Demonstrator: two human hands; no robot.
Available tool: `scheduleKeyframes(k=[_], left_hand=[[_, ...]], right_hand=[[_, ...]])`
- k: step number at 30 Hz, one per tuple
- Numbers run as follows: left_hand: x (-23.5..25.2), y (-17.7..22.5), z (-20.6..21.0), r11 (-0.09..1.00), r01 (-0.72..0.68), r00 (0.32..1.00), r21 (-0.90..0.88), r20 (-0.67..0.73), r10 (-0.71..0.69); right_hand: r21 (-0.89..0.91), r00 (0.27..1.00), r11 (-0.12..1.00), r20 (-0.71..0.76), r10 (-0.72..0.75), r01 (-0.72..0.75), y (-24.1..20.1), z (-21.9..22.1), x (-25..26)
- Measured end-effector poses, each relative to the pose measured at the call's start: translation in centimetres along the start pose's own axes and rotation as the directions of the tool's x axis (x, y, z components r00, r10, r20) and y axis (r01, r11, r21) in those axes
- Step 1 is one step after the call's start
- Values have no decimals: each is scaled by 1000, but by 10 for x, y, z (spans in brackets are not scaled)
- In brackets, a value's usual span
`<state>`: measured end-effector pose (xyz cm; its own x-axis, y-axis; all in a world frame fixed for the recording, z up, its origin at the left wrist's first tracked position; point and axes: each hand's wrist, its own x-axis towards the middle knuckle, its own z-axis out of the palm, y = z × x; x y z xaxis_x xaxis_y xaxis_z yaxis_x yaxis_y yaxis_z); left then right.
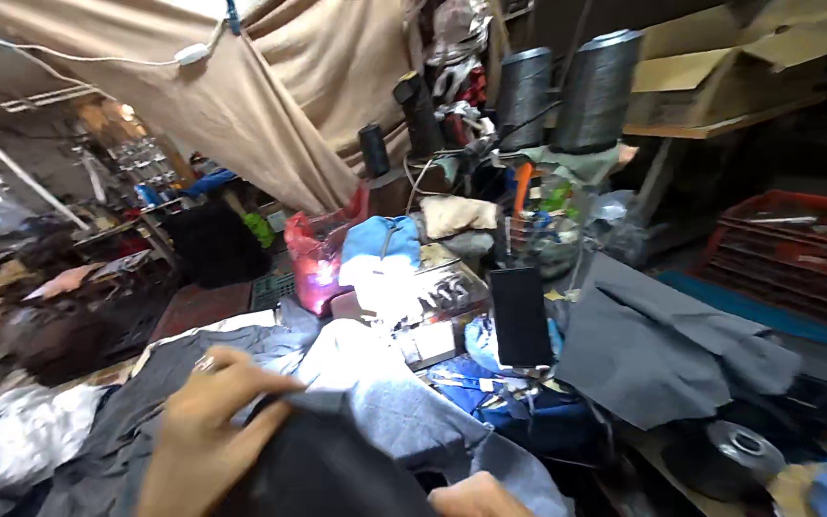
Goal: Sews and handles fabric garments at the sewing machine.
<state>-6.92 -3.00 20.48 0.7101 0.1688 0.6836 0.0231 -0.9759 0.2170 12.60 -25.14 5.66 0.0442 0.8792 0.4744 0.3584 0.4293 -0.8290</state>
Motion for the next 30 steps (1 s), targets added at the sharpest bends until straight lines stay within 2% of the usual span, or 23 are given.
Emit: scheduleKeyframes(k=[1,3,6,7,9,12,16,17,20,24,26,28,30], left_hand=[[8,-16,19,999,12,1000,47,20,-13],[23,-47,64,991,103,983,89,145,-115],[30,-86,134,931,360,876,65,319,-362],[27,-97,153,910,411,847,49,348,-401],[18,-112,180,915,402,866,-23,335,-372],[12,-116,191,927,369,898,-70,285,-336],[13,-112,186,902,419,885,-109,273,-378],[13,-112,186,901,418,887,-116,265,-377],[17,-109,190,923,372,911,-95,227,-344],[22,-100,199,906,422,883,-35,241,-402],[21,-98,206,910,408,899,-72,205,-386],[19,-99,214,924,370,925,-98,137,-356],[17,-98,216,919,382,920,-93,127,-370]], right_hand=[[5,998,998,-23,63,-63,11,1,2],[55,967,968,-57,250,-247,49,1,5],[104,851,856,-102,516,-506,125,0,4],[81,811,817,-104,576,-571,146,-1,1],[15,768,773,-106,632,-634,172,-5,-1],[-23,787,797,-178,591,-604,178,-10,9],[108,786,858,-358,504,-501,158,-6,40],[93,780,880,-425,459,-467,158,-3,45],[-80,741,912,-613,273,-402,155,1,48],[-217,711,902,-691,128,-372,150,-3,48],[-205,715,894,-680,163,-399,151,-6,49],[-129,721,885,-638,270,-447,150,-10,52],[-19,741,882,-552,383,-470,153,-16,54]])
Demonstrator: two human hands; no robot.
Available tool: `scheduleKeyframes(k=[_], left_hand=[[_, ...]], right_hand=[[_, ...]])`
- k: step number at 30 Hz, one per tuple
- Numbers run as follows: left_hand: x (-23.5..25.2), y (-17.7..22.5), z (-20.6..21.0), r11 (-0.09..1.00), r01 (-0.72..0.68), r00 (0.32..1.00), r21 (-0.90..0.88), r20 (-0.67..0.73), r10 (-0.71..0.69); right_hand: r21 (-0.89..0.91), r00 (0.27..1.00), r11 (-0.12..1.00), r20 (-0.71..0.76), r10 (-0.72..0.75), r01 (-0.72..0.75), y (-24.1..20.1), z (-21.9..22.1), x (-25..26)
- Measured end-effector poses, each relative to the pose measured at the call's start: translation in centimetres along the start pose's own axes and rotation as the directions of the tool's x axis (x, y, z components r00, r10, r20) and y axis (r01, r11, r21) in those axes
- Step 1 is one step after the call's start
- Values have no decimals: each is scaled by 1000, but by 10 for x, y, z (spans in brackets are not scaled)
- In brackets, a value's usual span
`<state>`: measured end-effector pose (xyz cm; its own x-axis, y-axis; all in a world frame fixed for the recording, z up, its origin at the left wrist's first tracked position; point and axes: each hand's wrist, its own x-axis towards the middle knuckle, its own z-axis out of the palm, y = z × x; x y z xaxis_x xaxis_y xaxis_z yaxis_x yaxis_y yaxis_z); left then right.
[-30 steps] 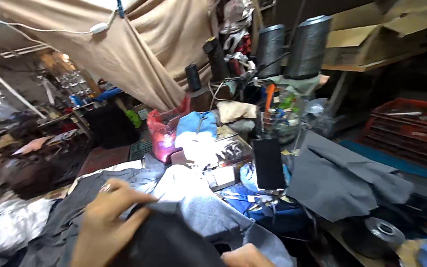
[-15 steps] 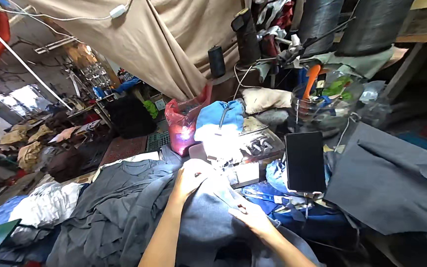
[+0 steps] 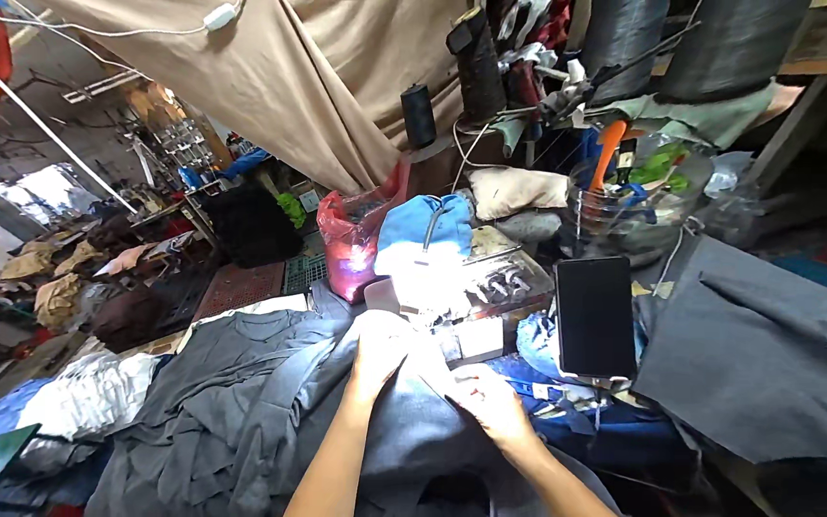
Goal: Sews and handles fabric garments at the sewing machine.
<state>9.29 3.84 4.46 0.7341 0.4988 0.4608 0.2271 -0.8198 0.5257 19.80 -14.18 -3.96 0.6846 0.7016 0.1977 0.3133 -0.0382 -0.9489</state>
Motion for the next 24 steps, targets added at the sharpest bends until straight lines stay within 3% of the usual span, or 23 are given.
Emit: scheduleKeyframes(k=[2,6,9,18,24], left_hand=[[-1,2,0,1000,29,999,-7,16,-29],[-7,5,-3,994,91,994,-53,60,-87],[-13,4,0,996,34,999,-80,31,-32],[7,14,-3,961,275,956,-27,115,-270],[14,8,-2,943,316,945,-108,126,-302]], right_hand=[[88,992,993,107,72,-81,1,-4,0],[153,972,971,177,156,-183,1,-7,-11],[195,970,962,188,156,-193,4,-6,-19],[200,974,961,164,158,-190,-3,-6,-6],[184,978,969,160,135,-163,-7,-5,-1]])
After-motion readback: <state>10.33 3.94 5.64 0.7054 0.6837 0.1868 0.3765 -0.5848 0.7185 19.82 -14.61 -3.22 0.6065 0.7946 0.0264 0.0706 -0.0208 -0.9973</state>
